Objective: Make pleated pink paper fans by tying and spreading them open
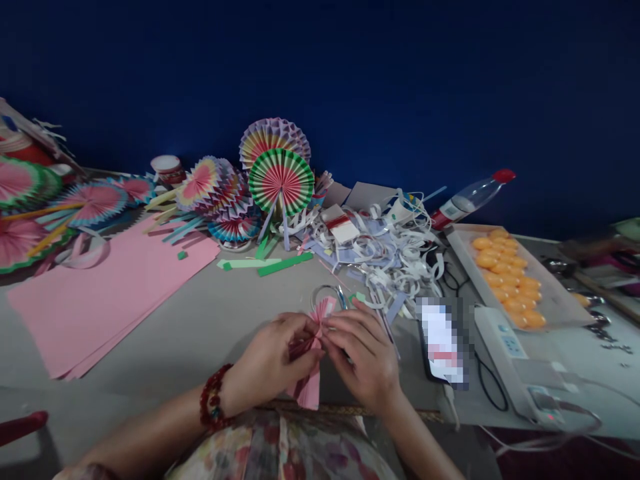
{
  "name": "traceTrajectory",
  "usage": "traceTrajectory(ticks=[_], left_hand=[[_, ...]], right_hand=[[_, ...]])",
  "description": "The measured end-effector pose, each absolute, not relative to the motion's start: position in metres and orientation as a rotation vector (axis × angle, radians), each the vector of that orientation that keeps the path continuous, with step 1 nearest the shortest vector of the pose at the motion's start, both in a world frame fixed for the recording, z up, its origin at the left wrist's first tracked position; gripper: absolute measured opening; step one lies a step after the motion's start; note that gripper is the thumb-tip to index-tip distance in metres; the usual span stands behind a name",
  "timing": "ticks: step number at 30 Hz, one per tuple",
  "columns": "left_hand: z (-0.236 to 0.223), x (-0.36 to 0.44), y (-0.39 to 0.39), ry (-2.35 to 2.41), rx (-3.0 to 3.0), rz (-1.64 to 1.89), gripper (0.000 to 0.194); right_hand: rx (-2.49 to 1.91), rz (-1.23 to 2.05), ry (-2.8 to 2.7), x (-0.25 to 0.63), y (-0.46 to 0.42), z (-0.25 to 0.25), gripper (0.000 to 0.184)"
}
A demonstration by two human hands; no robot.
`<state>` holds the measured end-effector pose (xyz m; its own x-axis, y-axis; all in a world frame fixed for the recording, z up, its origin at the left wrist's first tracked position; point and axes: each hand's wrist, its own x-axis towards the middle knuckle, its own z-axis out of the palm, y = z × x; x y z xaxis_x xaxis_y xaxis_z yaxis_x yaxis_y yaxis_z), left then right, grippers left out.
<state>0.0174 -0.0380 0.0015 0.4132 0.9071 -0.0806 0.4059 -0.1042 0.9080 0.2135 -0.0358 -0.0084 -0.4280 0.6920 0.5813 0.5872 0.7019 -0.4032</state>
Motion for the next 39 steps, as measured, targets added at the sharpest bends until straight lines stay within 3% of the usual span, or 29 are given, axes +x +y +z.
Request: traceTrajectory(ticks=[39], left_hand=[[0.0, 0.0157, -0.0374, 1.159, 1.723, 0.653, 0.008]], right_hand=[[-0.936, 0.048, -2.253, 0.213, -0.0328, -0.0006, 0.017]])
